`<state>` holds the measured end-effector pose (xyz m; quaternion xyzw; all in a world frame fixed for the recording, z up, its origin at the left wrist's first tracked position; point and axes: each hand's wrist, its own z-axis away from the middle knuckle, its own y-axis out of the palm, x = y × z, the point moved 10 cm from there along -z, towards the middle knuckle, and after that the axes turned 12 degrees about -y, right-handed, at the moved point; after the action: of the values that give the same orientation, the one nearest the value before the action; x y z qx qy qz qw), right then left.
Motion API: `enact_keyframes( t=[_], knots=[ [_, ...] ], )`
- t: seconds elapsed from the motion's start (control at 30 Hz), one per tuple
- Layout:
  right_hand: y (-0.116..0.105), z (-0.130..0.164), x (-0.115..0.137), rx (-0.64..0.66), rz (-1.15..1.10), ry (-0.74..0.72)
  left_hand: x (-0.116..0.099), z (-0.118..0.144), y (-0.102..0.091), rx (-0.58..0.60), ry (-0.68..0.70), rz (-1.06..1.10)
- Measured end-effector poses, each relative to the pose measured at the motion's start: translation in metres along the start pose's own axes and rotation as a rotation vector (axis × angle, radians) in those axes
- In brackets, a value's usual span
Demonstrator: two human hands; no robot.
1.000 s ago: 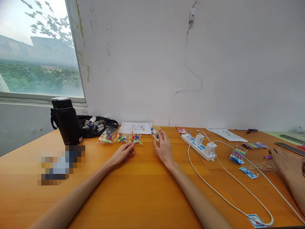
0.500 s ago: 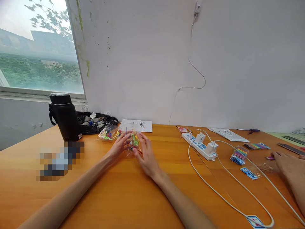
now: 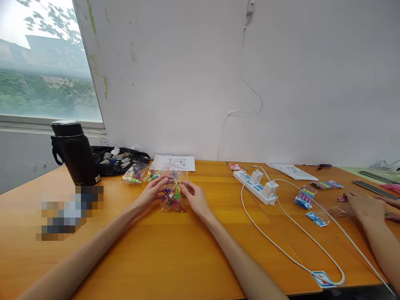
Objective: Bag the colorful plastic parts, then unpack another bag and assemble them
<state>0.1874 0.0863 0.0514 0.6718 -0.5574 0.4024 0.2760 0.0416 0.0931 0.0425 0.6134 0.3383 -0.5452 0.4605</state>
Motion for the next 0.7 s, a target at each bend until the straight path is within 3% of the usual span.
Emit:
enact_keyframes(
  t=[0.07,0.17,0.3,0.4,0.47,0.57,0.7],
  knots=[
    [0.001,0.002,-0.014,-0.011,-0.051,0.117,0.006,-0.004,-0.003,-0.004,-0.031,0.035],
    [-0.015,0.002,-0.022,-0.161,-0.079,0.209,0.022,-0.014,-0.008,-0.028,-0.098,0.111],
    [-0.037,-0.014,-0.010,-0.320,-0.119,0.214,0.033,-0.020,-0.011,-0.106,-0.068,-0.061],
    [-0.034,-0.041,0.000,-0.316,-0.107,0.230,0.038,-0.017,0.000,-0.068,-0.066,-0.189],
    [-0.017,-0.065,0.000,-0.269,-0.069,0.266,0.039,-0.013,0.012,-0.004,-0.073,-0.289],
    [0.027,-0.105,-0.011,-0.205,0.011,0.302,0.036,-0.011,0.021,0.058,-0.052,-0.378],
    [0.091,-0.149,-0.040,-0.122,0.143,0.310,0.033,-0.014,0.017,0.090,-0.016,-0.231]
  ],
)
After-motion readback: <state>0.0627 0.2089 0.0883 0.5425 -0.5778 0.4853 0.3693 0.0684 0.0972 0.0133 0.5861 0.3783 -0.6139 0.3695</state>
